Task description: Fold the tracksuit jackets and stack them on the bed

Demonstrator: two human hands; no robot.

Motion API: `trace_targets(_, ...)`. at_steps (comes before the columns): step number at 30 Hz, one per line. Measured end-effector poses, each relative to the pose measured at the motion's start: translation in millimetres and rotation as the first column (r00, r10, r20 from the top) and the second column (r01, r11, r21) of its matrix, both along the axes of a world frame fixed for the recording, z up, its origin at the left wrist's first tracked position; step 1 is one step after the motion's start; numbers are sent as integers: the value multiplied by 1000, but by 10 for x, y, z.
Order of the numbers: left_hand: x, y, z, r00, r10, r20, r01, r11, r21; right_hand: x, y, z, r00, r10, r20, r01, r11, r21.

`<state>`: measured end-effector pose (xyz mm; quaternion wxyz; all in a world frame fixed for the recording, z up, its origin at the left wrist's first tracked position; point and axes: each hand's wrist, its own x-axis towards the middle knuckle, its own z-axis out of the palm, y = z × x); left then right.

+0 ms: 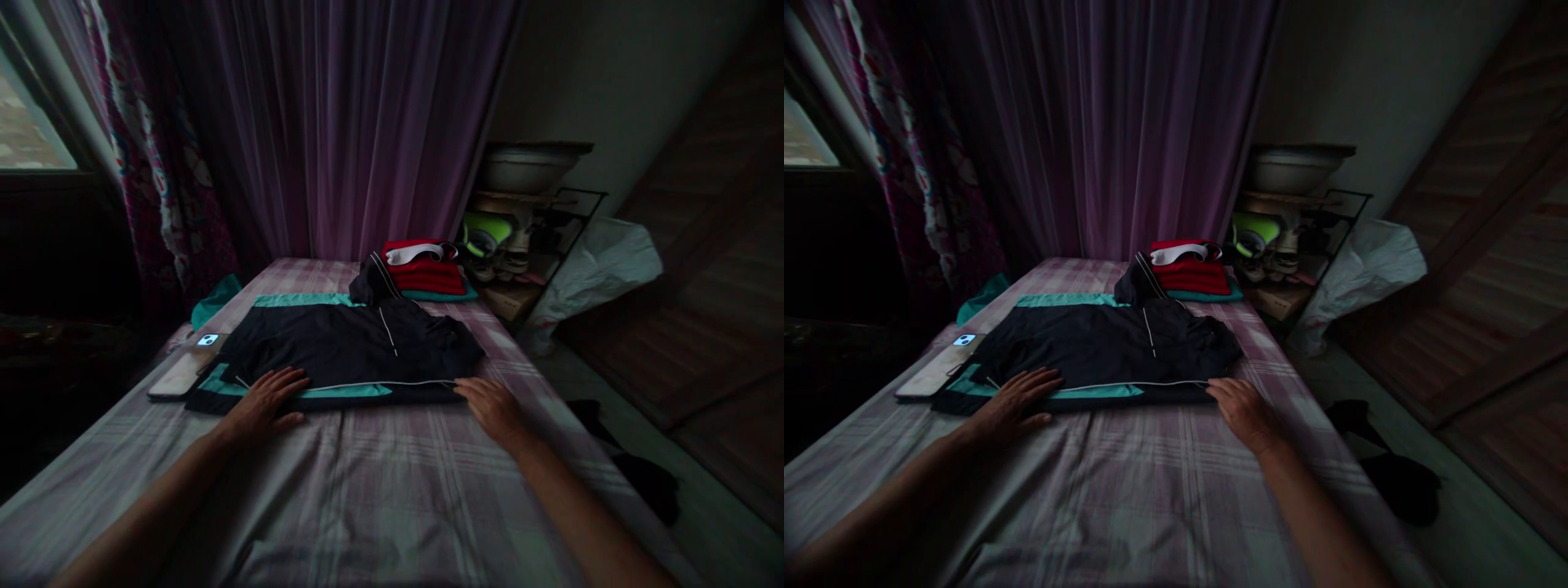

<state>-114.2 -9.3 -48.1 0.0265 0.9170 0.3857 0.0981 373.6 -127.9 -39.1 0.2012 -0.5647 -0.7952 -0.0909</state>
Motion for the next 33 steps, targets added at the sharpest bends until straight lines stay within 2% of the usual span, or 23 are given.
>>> trace_targets(5,50,-76,105,1000,15,7,-15,999,-30,31,-59,-62,993,-44,-106,30,991,-130)
trace_targets(7,82,-98,168,999,20,26,-19,999,-48,-1,-69,23,994,-61,-86,47,986,-161)
trace_targets(9,130,-93,235,998,43,54,-39,997,-70,-132,-28,188,993,-97,-63,87,986,-139)
trace_targets(12,226,-35,330,984,148,95,-144,988,-46,-580,160,514,988,-124,-96,119,991,-56)
trace_targets(14,285,19,375,962,257,88,-260,966,17,-1001,347,698,988,-72,-134,70,997,-17)
trace_targets(16,314,64,391,925,376,50,-379,922,78,-1404,536,784,989,8,-147,-7,1000,12)
trace_targets(18,305,87,375,876,482,-8,-479,873,92,-1675,687,739,991,50,-123,-54,998,-31)
trace_targets(20,271,88,336,839,540,-60,-536,841,69,-1751,785,580,996,17,-85,-33,982,-184)
trace_targets(22,237,78,294,828,554,-82,-552,832,51,-1653,831,371,997,-60,-58,35,935,-352)
trace_targets(24,219,67,264,834,547,-73,-544,837,57,-1471,835,185,991,-119,-59,83,903,-422)
trace_targets(28,219,62,240,840,541,-34,-538,840,69,-1194,775,8,986,-141,-94,101,934,-342)
trace_targets(33,197,68,207,841,541,-4,-539,838,89,-1122,706,-57,969,-197,-146,158,957,-243)
